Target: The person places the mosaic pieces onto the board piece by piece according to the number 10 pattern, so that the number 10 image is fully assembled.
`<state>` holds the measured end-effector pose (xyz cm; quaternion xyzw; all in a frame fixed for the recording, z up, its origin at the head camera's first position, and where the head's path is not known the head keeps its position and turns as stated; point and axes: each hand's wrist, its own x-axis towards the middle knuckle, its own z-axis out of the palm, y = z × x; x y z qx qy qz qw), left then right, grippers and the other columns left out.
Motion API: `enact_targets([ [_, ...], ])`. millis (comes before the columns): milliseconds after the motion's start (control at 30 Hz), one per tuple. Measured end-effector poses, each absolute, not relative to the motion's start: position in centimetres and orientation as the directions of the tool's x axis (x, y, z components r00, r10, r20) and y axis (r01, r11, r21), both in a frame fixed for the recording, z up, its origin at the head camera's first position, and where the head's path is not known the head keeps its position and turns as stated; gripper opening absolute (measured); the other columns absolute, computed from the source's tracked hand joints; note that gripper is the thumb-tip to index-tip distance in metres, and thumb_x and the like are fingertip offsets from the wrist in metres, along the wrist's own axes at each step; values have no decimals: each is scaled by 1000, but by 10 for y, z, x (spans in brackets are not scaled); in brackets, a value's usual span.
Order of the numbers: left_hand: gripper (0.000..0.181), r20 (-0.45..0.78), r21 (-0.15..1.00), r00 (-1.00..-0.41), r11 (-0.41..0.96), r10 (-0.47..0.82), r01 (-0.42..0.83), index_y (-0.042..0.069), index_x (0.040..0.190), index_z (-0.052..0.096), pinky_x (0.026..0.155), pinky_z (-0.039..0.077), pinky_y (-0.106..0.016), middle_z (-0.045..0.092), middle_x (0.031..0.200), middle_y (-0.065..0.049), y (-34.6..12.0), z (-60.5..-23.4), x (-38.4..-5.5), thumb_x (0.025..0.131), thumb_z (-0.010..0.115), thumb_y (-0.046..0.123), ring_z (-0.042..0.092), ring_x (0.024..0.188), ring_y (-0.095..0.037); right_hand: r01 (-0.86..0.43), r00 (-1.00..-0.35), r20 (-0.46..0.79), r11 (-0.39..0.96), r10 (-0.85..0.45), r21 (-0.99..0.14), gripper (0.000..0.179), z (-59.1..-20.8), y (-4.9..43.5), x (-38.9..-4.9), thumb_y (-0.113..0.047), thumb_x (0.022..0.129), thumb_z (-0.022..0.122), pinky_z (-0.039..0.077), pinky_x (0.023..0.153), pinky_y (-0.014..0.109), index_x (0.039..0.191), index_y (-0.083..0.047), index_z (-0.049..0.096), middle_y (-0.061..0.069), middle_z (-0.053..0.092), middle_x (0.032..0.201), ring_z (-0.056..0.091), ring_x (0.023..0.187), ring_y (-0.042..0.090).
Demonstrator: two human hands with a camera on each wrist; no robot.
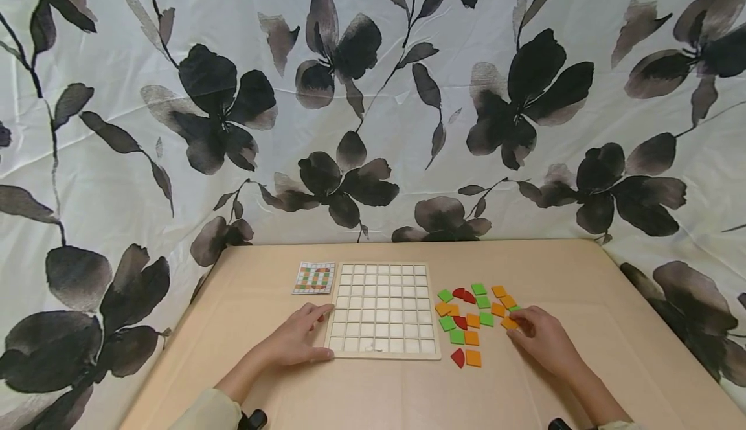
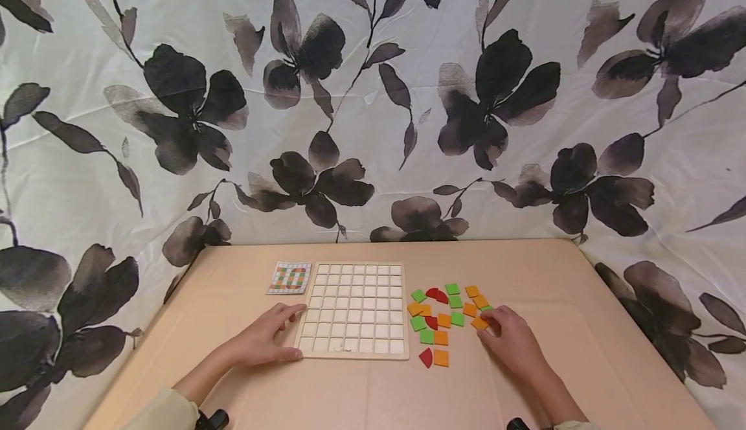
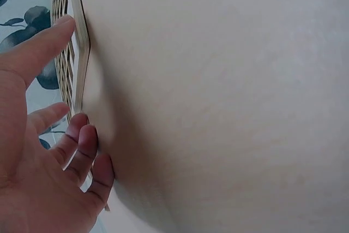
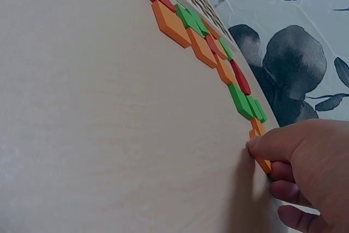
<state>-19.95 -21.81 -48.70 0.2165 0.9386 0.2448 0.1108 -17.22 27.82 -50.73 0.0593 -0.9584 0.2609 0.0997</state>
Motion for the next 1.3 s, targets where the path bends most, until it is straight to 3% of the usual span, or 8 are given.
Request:
enact_targets([
  [367, 85, -107, 503, -884, 791, 456, 347, 14, 146, 41, 82, 37, -36, 47, 115, 0, -215, -482, -198, 77, 77, 48, 42, 98, -16, -99, -988, 150, 870, -29, -483, 25, -508, 279, -174, -18, 77, 80, 46, 66, 26, 97, -5, 72, 3, 64, 90, 52, 76, 14],
  [633, 85, -116, 493, -891, 804, 440, 333, 13, 146, 42, 83, 38, -36, 47, 116, 0, -214, -483, -199, 77, 77, 48, 42, 100, -16, -87, -988, 154, 867, -12, -491, 22, -508, 275, -176, -14, 75, 77, 43, 65, 25, 94, -4, 71, 2, 61, 85, 50, 74, 14],
  [1300, 83, -107, 494, -878, 791, 467, 361, 13, 147, 40, 81, 36, -34, 47, 116, 0, -216, -486, -201, 79, 76, 46, 42, 97, -16, -121, -979, 204, 838, -12, -532, 23, -504, 264, -176, -14, 76, 79, 44, 66, 22, 97, -6, 72, 4, 64, 92, 50, 77, 14],
])
